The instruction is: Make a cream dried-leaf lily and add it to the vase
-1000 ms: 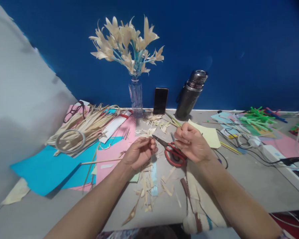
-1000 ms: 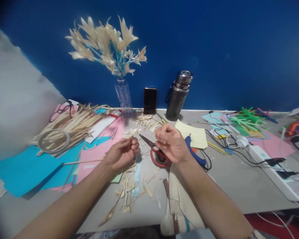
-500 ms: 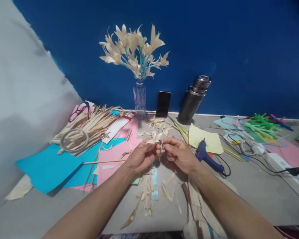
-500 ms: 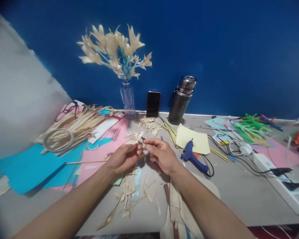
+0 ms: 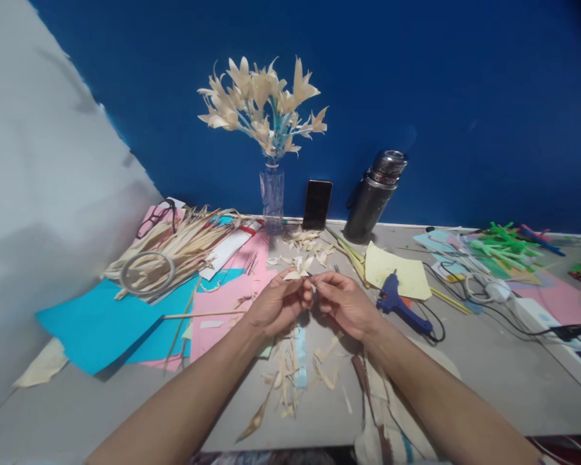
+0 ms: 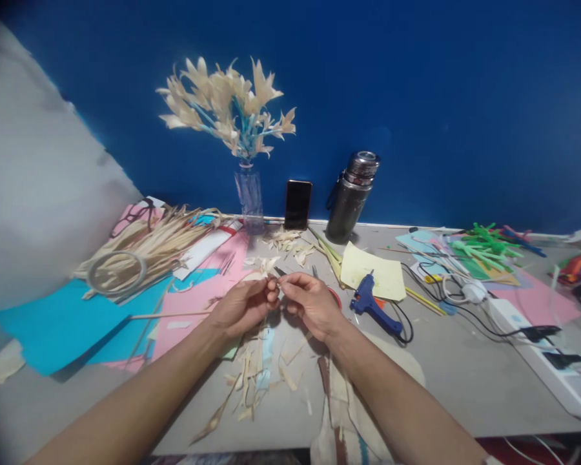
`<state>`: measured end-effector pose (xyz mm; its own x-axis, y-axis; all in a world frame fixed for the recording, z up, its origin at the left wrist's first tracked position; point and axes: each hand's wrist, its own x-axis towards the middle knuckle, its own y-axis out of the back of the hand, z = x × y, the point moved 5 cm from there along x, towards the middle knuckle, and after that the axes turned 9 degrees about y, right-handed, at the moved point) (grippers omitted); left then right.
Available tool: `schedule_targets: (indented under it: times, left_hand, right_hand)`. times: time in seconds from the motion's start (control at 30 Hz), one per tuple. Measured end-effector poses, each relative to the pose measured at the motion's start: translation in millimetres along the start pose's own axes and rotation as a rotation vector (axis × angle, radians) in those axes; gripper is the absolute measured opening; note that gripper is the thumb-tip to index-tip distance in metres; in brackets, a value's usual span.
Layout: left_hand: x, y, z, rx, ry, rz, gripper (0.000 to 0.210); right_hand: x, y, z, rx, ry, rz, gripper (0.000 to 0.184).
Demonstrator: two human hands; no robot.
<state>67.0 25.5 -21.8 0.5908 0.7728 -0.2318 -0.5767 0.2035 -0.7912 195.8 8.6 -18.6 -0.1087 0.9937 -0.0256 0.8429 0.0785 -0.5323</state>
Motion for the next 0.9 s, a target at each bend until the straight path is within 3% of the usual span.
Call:
schedule_targets:
  times: [0.13,0.33,0.73,0.9]
  left_hand:
    - [0.1,1.6,4.4,-0.015,-0.025,0.000,0.021]
    - [-0.9,-1.8,5.9,0.011,-0.046,-0.030,0.015]
    - [-1.8,0.8,5.1,0.095,-0.003,-0.051,0.011]
    - [-1.2,1.0,5.6,0.015,0.004,-0.031,0.011]
  right_hand:
    - [-1.2,-0.9,-6.6,-0.071,0.054,-0.027,0.026]
    - [-3.3,-3.3,-7.1,-0.062,0.025,-0.076,0.050]
    - [-2.8,2.6,-4.8,-0.148,-0.047,-0.118,0.038]
    - [-3.1,4.5,-18.6,-0.356,0.111,-0.035,0.030]
